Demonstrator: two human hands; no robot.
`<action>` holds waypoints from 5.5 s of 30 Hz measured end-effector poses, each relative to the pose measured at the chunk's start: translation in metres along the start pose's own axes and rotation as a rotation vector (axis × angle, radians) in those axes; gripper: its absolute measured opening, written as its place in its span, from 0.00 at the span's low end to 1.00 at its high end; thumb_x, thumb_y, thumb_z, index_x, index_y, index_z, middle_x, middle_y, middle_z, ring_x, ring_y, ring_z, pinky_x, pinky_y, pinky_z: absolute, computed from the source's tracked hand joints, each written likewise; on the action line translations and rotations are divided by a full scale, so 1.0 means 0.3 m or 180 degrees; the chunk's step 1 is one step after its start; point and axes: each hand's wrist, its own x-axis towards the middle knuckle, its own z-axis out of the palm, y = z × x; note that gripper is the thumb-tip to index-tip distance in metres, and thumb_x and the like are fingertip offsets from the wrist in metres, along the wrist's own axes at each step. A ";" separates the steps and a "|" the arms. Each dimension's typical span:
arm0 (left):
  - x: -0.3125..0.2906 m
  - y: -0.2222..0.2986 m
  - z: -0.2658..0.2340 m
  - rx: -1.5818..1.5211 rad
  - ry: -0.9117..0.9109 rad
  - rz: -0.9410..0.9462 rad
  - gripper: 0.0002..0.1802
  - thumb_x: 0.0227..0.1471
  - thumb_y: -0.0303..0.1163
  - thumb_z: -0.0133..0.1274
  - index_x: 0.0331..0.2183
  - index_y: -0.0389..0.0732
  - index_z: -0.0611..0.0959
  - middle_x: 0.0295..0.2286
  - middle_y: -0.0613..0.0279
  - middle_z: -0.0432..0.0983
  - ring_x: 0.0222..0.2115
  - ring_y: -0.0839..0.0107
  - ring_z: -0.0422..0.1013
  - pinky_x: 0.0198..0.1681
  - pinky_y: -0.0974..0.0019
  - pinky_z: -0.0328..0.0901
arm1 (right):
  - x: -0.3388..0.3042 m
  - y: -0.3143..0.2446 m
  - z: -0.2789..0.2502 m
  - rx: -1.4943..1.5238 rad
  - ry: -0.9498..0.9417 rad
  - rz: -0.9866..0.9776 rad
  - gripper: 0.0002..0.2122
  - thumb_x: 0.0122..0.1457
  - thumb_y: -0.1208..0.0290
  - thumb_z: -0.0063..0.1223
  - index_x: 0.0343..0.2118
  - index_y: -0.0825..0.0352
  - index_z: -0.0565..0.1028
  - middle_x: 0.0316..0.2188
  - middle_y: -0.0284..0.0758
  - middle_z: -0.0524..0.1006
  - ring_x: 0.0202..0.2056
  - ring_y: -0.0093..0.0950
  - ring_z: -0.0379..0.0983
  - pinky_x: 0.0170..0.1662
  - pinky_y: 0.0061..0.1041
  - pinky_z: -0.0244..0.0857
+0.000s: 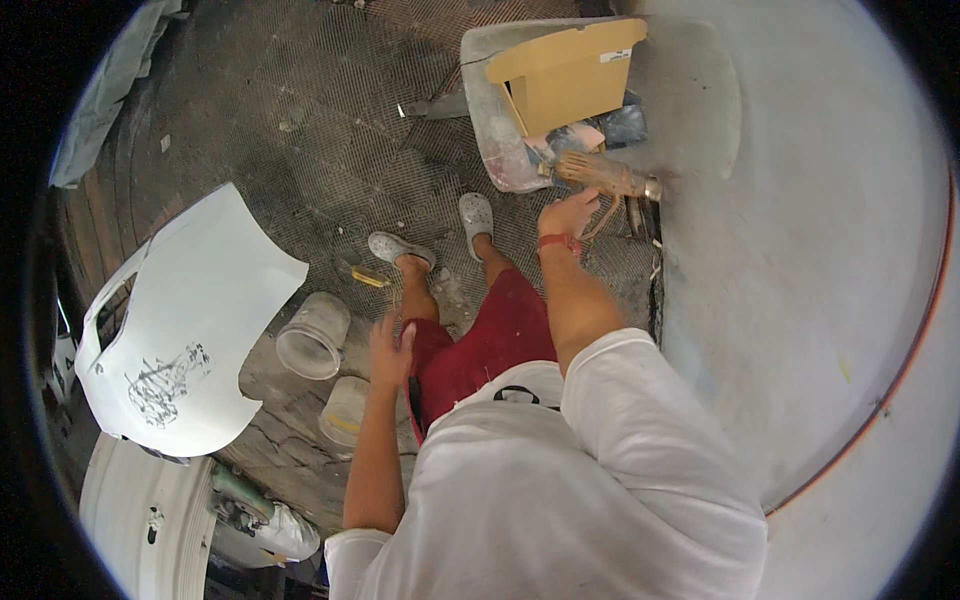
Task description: The person sands a white car bumper with a sanding block, then uses a heat gun to apply heat to the surface. The person moves around the workshop, plugs in the heat gun, and continues heating the bumper before placing the tool in a box.
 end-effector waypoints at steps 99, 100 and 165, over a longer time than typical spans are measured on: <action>1.306 0.502 0.202 -0.2990 -0.1352 0.0053 0.44 0.41 0.19 0.54 0.64 0.35 0.70 0.56 0.52 0.73 0.57 0.61 0.68 0.61 0.64 0.63 | 0.149 -0.034 0.403 0.1880 0.0514 -0.1495 0.48 0.43 0.69 0.83 0.61 0.81 0.60 0.57 0.49 0.70 0.57 0.39 0.68 0.63 0.37 0.62; 1.272 0.492 0.185 -0.3018 -0.1255 0.0091 0.44 0.40 0.19 0.55 0.64 0.34 0.71 0.56 0.51 0.73 0.58 0.61 0.69 0.62 0.64 0.62 | 0.125 -0.031 0.399 0.1936 0.0556 -0.1474 0.46 0.44 0.70 0.82 0.61 0.80 0.61 0.58 0.50 0.69 0.58 0.39 0.67 0.64 0.37 0.61; -3.242 -1.918 0.889 -0.7101 0.7616 -0.0396 0.34 0.63 0.49 0.56 0.62 0.40 0.70 0.58 0.50 0.72 0.57 0.49 0.73 0.56 0.40 0.74 | -4.298 1.933 -0.033 -0.2900 -0.7244 -0.8459 0.48 0.46 0.45 0.76 0.68 0.59 0.63 0.66 0.50 0.55 0.67 0.54 0.53 0.69 0.50 0.54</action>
